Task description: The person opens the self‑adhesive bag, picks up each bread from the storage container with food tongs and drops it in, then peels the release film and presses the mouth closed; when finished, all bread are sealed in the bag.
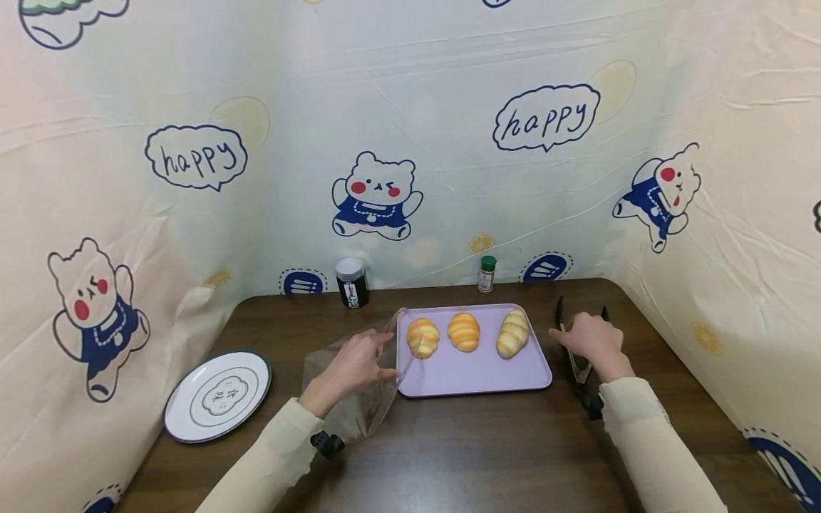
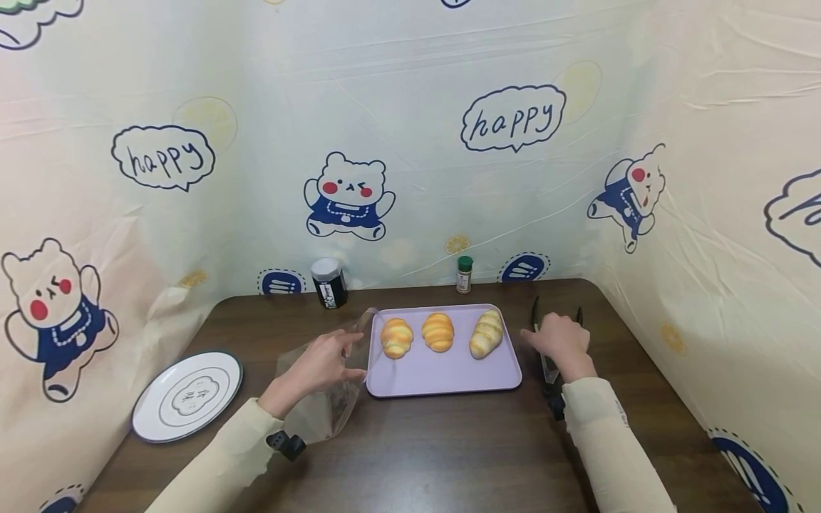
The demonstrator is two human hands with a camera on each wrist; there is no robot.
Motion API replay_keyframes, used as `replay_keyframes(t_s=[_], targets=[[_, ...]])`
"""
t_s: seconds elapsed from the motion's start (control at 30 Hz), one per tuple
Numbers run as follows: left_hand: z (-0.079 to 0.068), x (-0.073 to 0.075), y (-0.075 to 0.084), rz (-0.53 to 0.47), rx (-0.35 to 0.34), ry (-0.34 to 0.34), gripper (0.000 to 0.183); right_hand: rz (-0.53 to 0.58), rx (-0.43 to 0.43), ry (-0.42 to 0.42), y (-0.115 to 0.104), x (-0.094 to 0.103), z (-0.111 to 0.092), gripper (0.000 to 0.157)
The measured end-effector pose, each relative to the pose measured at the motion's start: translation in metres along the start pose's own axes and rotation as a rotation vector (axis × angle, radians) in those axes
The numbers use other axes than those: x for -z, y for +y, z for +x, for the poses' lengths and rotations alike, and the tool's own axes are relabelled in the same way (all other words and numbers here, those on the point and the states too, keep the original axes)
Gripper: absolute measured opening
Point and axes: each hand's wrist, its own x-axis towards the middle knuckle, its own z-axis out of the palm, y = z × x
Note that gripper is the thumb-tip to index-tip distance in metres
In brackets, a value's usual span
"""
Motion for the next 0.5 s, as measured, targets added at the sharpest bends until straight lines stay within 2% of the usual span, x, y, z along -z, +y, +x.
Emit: replay_keyframes(t_s=[0.27,0.5], targets=[[0.0,-0.001,-0.001,0.01,0.004,-0.003,0.078,-0.013,-0.098,-0.032,0.021,-0.003,-0.002,0.08],[0.0,0.0,-0.001,0.001,0.02,-0.018,0.078,-0.051,-0.124,-0.049,0.026,-0.006,-0.001,0.099]])
